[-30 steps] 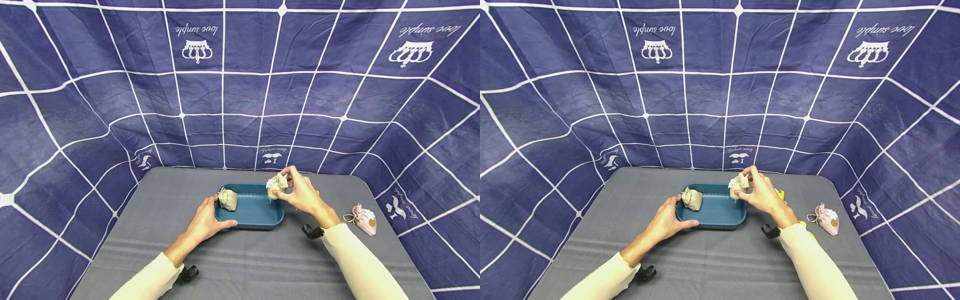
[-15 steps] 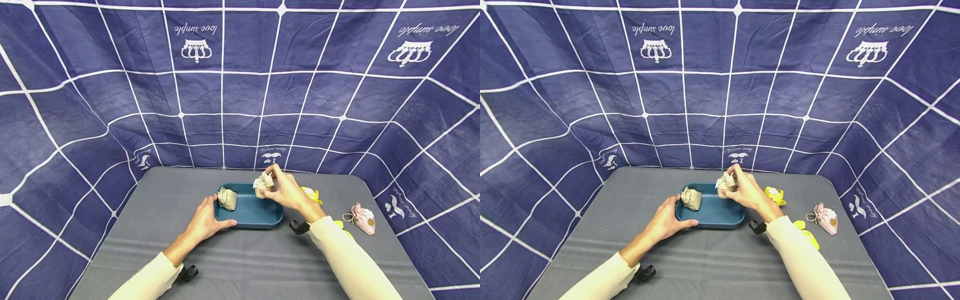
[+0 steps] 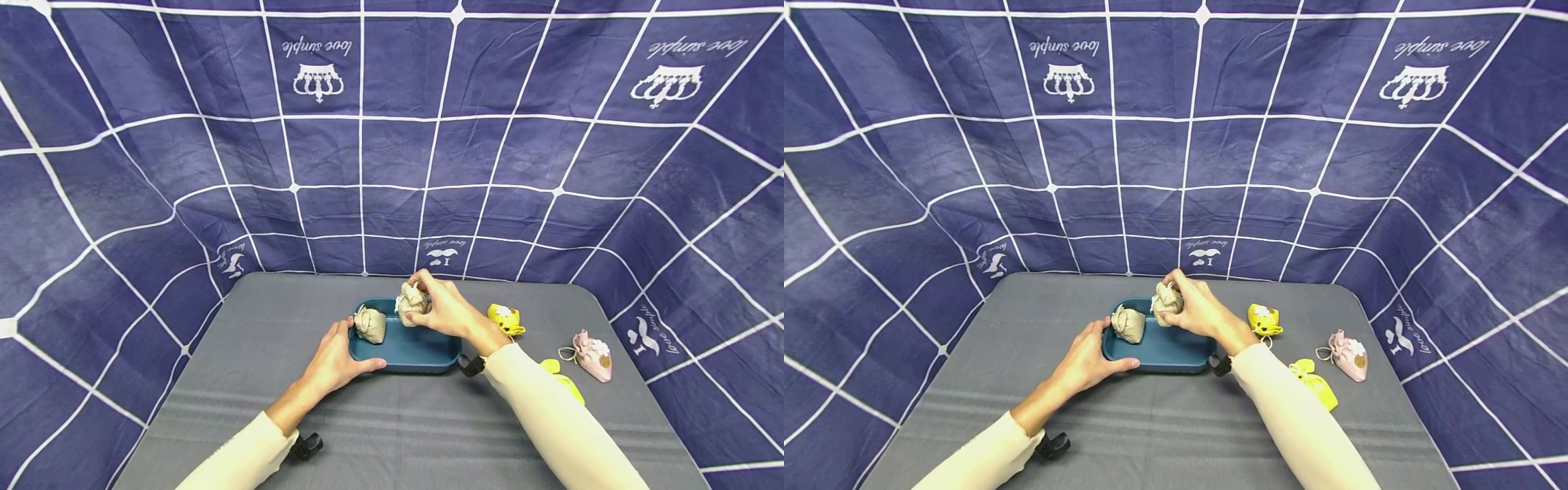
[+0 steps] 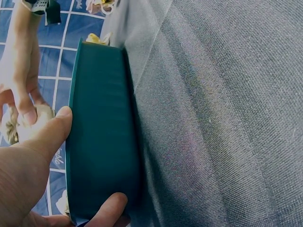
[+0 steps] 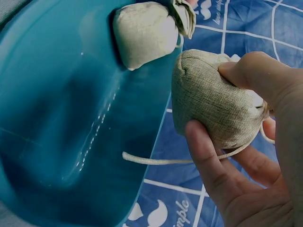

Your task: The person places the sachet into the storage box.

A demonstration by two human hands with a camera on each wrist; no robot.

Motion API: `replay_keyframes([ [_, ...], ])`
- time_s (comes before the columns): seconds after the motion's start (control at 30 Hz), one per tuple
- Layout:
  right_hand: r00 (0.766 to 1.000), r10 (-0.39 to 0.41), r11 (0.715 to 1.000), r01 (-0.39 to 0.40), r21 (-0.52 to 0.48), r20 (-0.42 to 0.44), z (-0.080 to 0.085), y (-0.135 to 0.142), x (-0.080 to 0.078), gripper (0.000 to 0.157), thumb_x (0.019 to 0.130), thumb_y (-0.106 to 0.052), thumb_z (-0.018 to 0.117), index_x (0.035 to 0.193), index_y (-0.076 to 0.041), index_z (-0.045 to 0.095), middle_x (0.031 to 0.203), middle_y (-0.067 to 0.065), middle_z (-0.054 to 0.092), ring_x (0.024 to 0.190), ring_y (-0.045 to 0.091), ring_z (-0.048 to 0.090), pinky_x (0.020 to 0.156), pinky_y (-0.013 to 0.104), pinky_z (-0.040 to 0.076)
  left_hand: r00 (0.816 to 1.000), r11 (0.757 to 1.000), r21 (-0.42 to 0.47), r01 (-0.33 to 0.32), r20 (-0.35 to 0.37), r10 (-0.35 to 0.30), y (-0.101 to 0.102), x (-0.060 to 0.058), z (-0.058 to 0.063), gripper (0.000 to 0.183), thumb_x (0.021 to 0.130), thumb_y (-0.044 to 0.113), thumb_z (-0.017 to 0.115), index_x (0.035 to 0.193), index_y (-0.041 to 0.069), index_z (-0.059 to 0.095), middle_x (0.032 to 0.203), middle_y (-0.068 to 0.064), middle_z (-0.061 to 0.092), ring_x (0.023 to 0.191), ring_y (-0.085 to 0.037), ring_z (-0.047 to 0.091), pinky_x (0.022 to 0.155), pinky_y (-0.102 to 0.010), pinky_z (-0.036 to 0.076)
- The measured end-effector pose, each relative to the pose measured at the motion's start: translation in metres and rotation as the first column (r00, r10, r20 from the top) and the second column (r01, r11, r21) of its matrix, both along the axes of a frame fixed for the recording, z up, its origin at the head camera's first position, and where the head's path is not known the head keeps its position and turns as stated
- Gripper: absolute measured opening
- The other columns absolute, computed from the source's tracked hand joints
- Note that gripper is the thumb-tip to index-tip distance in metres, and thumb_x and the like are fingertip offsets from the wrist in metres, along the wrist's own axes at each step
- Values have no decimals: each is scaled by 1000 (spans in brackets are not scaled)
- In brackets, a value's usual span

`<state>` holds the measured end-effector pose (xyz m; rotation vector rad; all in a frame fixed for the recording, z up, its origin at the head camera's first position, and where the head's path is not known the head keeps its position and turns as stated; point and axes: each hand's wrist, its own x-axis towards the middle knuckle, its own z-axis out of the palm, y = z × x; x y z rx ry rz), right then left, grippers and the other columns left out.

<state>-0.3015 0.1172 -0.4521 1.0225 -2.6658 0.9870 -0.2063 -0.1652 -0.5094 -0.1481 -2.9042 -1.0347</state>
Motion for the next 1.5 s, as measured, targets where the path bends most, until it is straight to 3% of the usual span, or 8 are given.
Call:
replay_keyframes([
  [0.27, 999, 33, 999, -33, 37, 1, -1, -15, -5, 57, 93, -18, 99, 137, -14, 62, 113, 6, 85, 98, 16, 77, 85, 30, 64, 1000, 1000, 16, 1, 17, -1, 0, 1, 1, 124, 78, 56, 108, 165, -13, 51, 158, -37, 62, 144, -55, 67, 123, -65, 57],
  [0.5, 998, 56, 995, -55, 80, -8, -2, -24, -7, 58, 93, -17, 98, 138, -11, 62, 113, 6, 84, 100, 17, 77, 90, 33, 65, 997, 999, 34, 26, -72, -23, -5, -2, -11, 126, 79, 69, 103, 161, -13, 53, 152, -37, 64, 137, -58, 69, 117, -64, 60],
  [0.6, 998, 68, 994, -66, 91, -14, -4, -27, -8, 57, 93, -17, 98, 137, -11, 62, 113, 4, 82, 98, 15, 76, 88, 31, 65, 999, 999, 39, 17, -47, -15, -4, -1, -10, 127, 78, 66, 105, 163, -13, 52, 155, -38, 63, 140, -58, 67, 120, -64, 59],
  [0.63, 998, 69, 993, -67, 96, -16, -4, -28, -8, 57, 93, -17, 98, 137, -11, 62, 112, 3, 82, 97, 15, 75, 87, 30, 64, 1000, 999, 43, 5, -12, -4, -2, 2, 0, 126, 77, 60, 107, 163, -14, 52, 156, -38, 63, 142, -60, 66, 121, -69, 56],
  [0.93, 998, 62, 989, -60, 132, -15, -6, -34, -10, 58, 91, -14, 98, 136, -13, 61, 118, 5, 81, 99, 16, 74, 87, 31, 64, 1000, 1000, 2, -11, 27, 11, 1, 2, 3, 125, 79, 54, 108, 166, -13, 48, 161, -36, 61, 147, -55, 66, 124, -64, 56],
  [1.07, 998, 53, 984, -55, 168, 21, -7, -39, -9, 59, 91, -12, 98, 138, -10, 63, 125, 11, 81, 106, 22, 78, 93, 37, 68, 1000, 1000, 2, -9, 26, 9, 0, 0, 1, 124, 80, 54, 108, 166, -14, 48, 161, -36, 61, 147, -56, 65, 124, -65, 56],
  [1.3, 996, 24, 965, -46, 256, 90, -11, -43, -6, 80, 92, -23, 103, 155, -4, 58, 148, 25, 73, 137, 39, 75, 118, 53, 64, 999, 1000, -7, 3, 33, -3, 0, 0, 1, 125, 81, 55, 107, 166, -15, 47, 162, -38, 59, 148, -57, 64, 125, -66, 55],
  [1.5, 995, 2, 965, -29, 261, 103, -10, -42, -4, 83, 93, -24, 102, 159, -3, 57, 150, 25, 72, 140, 40, 74, 122, 54, 61, 1000, 1000, -5, 4, 30, -4, 0, 1, 1, 125, 80, 55, 107, 166, -14, 48, 161, -38, 60, 147, -57, 64, 125, -66, 56],
])
